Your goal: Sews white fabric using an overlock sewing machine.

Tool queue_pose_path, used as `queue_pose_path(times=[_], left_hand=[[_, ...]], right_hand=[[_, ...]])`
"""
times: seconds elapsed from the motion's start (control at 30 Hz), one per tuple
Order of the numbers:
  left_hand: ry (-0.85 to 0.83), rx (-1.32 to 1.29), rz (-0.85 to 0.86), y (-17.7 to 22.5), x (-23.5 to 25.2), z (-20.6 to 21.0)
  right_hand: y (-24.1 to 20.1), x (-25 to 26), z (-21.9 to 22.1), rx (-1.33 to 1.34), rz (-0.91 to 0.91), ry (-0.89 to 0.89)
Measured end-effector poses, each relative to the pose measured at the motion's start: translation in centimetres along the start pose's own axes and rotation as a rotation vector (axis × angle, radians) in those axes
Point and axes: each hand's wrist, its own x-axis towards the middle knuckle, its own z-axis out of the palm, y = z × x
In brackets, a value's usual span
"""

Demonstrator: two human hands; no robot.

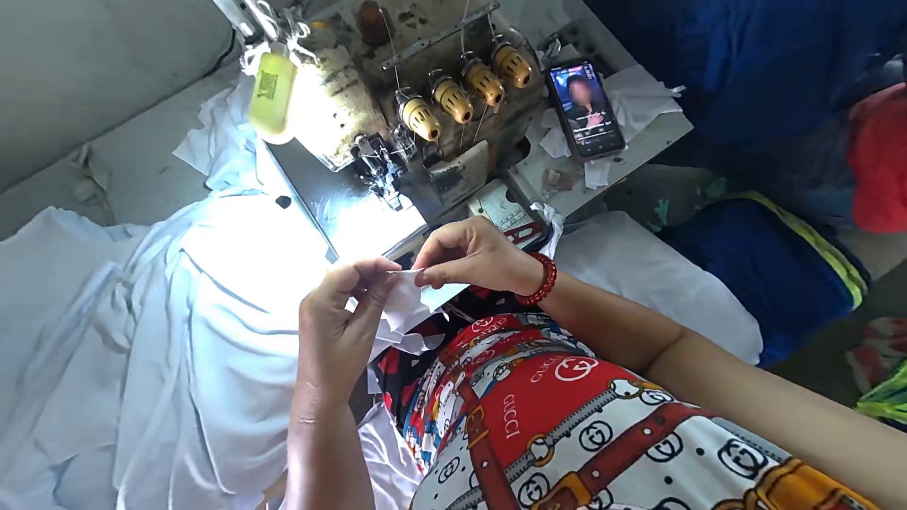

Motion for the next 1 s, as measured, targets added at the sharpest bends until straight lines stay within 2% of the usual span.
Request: queue_pose_path(times=[0.23,0.4,0.6,0.73,1.0], left_hand=[[0.053,0.013,-0.029,-0.5,-0.2,0.1],[0.157,0.109,-0.056,-0.6,0.1,0.2],[0.083,0.120,-0.157,0.1,0.5,0.6],[0.096,0.082,-0.250,0.0,0.6,0.6],[0.097,0.017,-0.255,0.1,0.4,0.1]], right_hand=[[0.1,-0.1,0.0,-0.071,0.048,-0.078],[-0.1,-0.1,-0.2,-0.129,0.025,-0.092],[-0.5,-0.6,-0.1,-0.147,-0.004,-0.025],[-0.1,-0.3,-0.2,-0.149,0.026,-0.004],[0.4,0.3,-0.2,-0.106,0.007,-0.015]])
